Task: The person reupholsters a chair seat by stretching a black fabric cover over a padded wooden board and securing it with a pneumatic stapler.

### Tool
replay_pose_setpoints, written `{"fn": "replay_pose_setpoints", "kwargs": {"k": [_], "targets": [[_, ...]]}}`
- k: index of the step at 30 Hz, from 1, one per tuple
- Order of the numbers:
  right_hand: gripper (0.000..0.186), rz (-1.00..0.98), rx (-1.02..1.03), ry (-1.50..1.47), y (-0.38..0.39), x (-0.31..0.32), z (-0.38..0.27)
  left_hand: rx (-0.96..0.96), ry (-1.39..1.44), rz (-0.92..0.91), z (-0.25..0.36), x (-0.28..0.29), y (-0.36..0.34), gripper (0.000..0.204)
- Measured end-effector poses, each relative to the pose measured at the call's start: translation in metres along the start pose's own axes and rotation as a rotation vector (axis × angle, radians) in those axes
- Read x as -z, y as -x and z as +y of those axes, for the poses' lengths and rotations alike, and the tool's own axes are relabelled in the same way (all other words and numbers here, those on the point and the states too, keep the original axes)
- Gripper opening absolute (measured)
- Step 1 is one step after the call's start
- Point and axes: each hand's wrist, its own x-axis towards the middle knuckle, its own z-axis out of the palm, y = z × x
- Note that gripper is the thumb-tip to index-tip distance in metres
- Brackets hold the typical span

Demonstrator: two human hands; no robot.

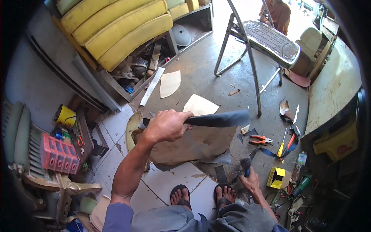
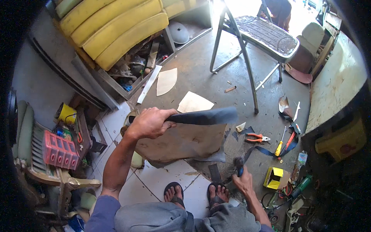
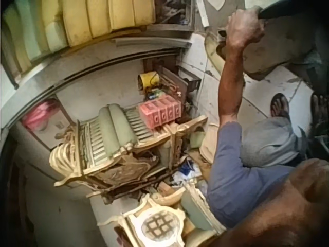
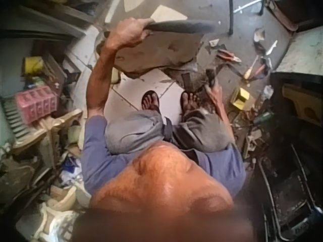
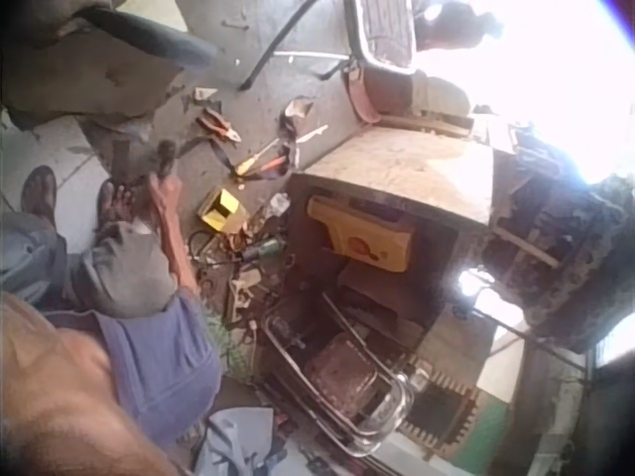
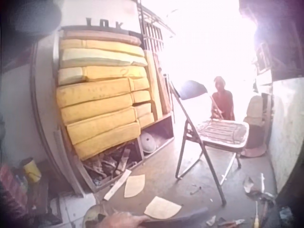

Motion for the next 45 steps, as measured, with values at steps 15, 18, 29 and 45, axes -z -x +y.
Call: {"fn": "replay_pose_setpoints", "kwargs": {"k": [15,18,29,45], "targets": [[0.070,0.203,1.151,-0.243,-0.005,-0.005,-0.189,-0.055,0.011,0.032,-0.009,-0.009,-0.007,0.048],[0.069,0.203,1.115,-0.206,-0.001,-0.008,-0.183,-0.047,0.062,0.015,-0.012,-0.005,-0.004,0.058],[0.073,0.100,0.256,0.437,0.029,-0.008,0.060,-0.091,0.800,0.099,-0.095,0.029,0.078,0.046],[0.056,0.406,0.981,0.216,-0.043,0.146,-0.253,0.039,1.533,0.465,-0.135,-0.248,0.096,0.041]]}}
